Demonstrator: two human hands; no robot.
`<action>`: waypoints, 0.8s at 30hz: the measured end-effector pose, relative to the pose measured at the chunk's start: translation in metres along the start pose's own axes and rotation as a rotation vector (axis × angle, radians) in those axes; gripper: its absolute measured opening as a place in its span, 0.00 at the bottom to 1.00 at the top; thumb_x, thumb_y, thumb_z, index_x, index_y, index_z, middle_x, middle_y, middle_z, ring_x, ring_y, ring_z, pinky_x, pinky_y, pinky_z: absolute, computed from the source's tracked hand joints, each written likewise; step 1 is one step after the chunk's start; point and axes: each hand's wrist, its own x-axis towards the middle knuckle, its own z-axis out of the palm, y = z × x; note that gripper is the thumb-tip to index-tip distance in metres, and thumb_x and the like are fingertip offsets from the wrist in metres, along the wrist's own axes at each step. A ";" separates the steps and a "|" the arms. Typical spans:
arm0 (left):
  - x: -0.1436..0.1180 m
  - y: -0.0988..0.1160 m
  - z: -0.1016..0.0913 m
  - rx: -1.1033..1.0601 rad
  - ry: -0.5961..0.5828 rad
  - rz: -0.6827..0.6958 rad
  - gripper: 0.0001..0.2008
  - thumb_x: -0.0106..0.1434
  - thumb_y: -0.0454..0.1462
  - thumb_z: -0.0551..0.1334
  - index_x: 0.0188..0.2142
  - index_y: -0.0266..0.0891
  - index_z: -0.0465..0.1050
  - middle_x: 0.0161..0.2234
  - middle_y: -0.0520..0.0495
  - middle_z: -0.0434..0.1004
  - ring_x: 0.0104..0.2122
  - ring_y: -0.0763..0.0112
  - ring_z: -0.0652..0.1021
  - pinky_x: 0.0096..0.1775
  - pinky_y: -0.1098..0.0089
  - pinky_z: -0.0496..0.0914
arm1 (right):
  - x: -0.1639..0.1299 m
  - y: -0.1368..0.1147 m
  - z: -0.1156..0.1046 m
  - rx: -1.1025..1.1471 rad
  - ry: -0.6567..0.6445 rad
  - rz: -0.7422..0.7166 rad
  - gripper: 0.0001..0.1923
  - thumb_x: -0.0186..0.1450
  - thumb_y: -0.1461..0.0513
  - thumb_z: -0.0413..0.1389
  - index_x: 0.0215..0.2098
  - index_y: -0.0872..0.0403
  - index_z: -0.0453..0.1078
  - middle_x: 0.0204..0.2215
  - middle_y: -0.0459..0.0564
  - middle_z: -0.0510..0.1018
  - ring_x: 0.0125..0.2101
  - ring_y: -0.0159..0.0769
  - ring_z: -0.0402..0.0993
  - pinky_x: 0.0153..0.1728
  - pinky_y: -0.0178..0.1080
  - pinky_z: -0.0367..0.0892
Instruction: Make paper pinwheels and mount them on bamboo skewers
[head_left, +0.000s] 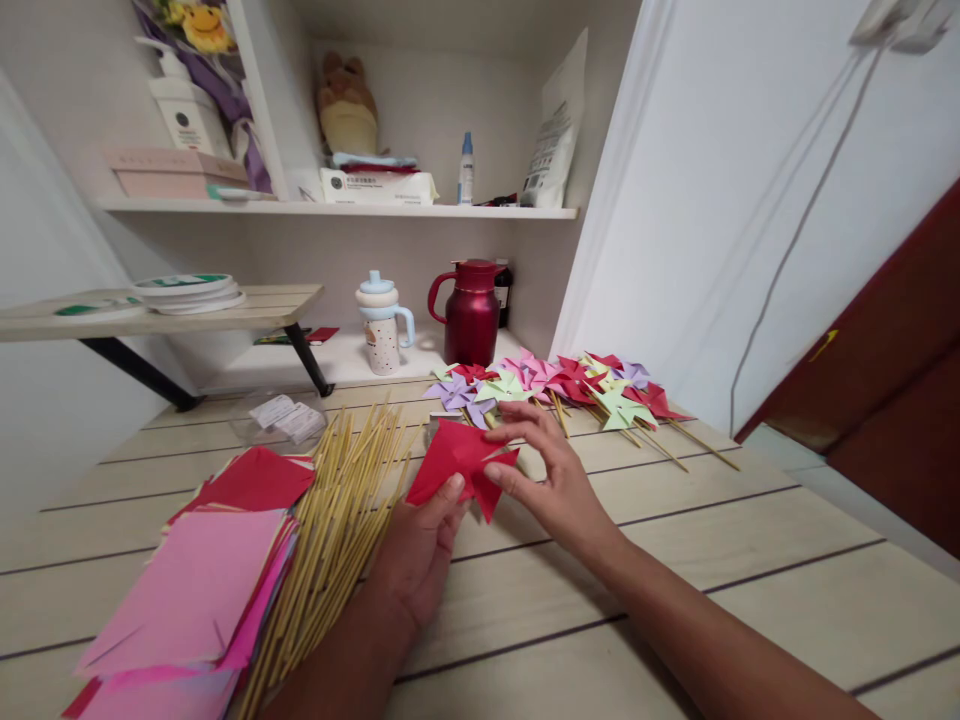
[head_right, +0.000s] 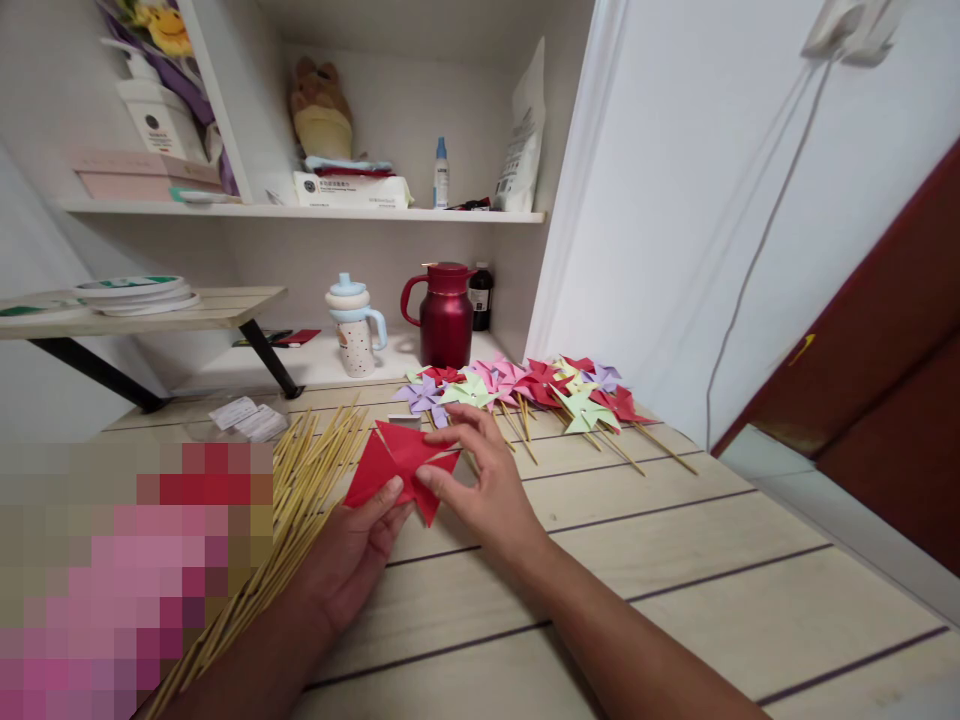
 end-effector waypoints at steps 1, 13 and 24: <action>0.000 0.000 0.000 0.018 0.026 -0.004 0.21 0.53 0.29 0.71 0.47 0.33 0.76 0.40 0.39 0.84 0.43 0.59 0.82 0.51 0.62 0.73 | 0.002 0.000 -0.003 -0.006 0.013 0.005 0.16 0.60 0.56 0.63 0.47 0.47 0.74 0.56 0.53 0.69 0.58 0.48 0.64 0.59 0.51 0.59; -0.004 -0.003 -0.001 0.234 -0.009 0.057 0.20 0.51 0.37 0.72 0.45 0.34 0.80 0.37 0.41 0.84 0.41 0.58 0.81 0.48 0.60 0.70 | 0.005 0.006 -0.004 -0.075 -0.209 0.018 0.15 0.57 0.59 0.66 0.43 0.47 0.78 0.53 0.53 0.74 0.54 0.48 0.68 0.56 0.53 0.61; -0.010 0.001 0.007 0.517 0.067 0.103 0.11 0.48 0.39 0.73 0.32 0.36 0.82 0.28 0.47 0.83 0.29 0.63 0.79 0.36 0.67 0.70 | 0.006 0.000 -0.007 -0.025 -0.182 0.062 0.02 0.55 0.62 0.65 0.28 0.51 0.78 0.48 0.53 0.79 0.50 0.48 0.72 0.52 0.51 0.64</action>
